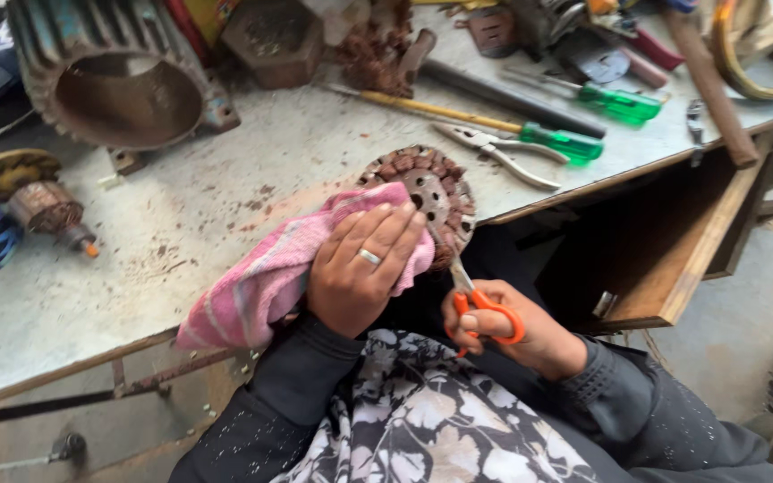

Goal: The person cleans a motor stator with a cloth, then uses pliers and scissors to trim copper windings. They rotate the stator to access different slots and continue trimming until the end of the clip.

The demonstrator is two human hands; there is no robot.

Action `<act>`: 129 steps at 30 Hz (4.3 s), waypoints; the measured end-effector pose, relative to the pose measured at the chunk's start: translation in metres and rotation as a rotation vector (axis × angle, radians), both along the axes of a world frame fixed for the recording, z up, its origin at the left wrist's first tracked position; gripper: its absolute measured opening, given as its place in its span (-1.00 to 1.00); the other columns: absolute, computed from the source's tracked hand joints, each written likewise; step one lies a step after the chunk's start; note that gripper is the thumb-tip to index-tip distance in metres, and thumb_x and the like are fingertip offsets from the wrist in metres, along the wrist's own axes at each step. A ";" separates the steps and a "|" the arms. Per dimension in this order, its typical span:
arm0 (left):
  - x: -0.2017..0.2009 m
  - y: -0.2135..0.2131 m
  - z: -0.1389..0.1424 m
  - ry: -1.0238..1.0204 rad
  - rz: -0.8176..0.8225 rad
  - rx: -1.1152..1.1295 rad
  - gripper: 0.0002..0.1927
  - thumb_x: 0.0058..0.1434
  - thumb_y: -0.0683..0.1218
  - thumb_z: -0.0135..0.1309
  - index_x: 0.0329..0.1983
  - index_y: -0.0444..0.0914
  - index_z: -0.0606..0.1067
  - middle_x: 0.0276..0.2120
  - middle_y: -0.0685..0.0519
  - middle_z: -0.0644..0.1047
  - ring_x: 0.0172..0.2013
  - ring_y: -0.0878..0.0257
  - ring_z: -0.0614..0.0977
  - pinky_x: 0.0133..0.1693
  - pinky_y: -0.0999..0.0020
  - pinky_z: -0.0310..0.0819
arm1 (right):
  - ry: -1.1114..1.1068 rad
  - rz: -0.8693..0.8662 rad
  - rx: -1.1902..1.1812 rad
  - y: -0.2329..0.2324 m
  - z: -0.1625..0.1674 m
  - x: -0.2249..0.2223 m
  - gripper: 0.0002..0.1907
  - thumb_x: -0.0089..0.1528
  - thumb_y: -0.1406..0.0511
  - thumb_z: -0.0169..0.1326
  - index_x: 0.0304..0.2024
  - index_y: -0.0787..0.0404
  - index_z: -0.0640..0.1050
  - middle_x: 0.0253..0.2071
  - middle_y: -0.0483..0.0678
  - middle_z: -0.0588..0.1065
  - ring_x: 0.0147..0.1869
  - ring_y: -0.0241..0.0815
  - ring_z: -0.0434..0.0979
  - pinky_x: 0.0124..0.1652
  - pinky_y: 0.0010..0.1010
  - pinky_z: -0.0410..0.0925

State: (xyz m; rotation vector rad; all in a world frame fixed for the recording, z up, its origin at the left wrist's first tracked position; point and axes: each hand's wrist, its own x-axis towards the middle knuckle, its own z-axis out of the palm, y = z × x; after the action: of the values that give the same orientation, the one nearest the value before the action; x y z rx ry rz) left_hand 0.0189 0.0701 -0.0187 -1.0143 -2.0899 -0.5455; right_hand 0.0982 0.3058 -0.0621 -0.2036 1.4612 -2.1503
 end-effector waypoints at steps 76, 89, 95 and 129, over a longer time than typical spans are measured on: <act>0.034 0.038 -0.060 -1.121 -0.269 0.267 -0.40 0.35 0.02 -0.11 0.46 -0.16 0.23 0.13 0.05 0.66 0.15 0.26 0.67 0.19 0.31 0.46 | 0.946 -0.253 1.034 -0.024 0.069 0.025 -0.57 0.16 0.24 0.25 -0.04 0.32 0.43 -0.42 0.05 0.55 -0.34 0.07 0.61 -0.35 -0.19 0.44; -0.033 0.024 -0.096 -1.197 -0.458 0.665 0.18 0.01 -0.11 0.20 0.59 -0.16 -0.25 0.37 -0.15 0.26 0.25 0.05 0.46 0.04 0.12 0.58 | 1.056 -0.595 1.063 0.014 0.085 -0.010 -0.74 0.20 0.19 0.22 -0.26 0.23 0.48 -0.45 0.01 0.53 -0.33 0.06 0.59 -0.35 -0.17 0.40; -0.008 -0.001 -0.059 -0.739 -0.234 0.565 0.11 -0.06 -0.12 0.29 0.52 -0.34 -0.03 0.41 -0.24 0.22 0.33 -0.04 0.38 0.15 0.11 0.43 | 1.124 -0.748 1.184 0.018 0.063 -0.042 -0.76 0.37 0.19 0.12 -0.31 0.19 0.53 -0.35 0.01 0.50 -0.20 0.02 0.54 -0.19 -0.22 0.39; -0.050 -0.061 0.031 -0.302 -0.082 -0.187 -0.17 -0.25 -0.12 0.28 0.22 -0.21 0.41 0.24 -0.11 0.42 0.28 -0.07 0.38 0.30 -0.01 0.13 | 1.229 -0.835 1.330 0.069 0.055 -0.071 -0.70 0.19 0.26 0.18 -0.02 0.15 0.63 0.09 0.02 0.51 0.25 0.09 0.41 0.22 -0.08 0.20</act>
State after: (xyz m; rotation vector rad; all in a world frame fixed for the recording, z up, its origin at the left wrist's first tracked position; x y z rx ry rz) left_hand -0.0314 0.0095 0.0127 -1.1883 -2.4095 -0.5823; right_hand 0.0269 0.3751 -0.0068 -0.4839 3.8016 -0.7700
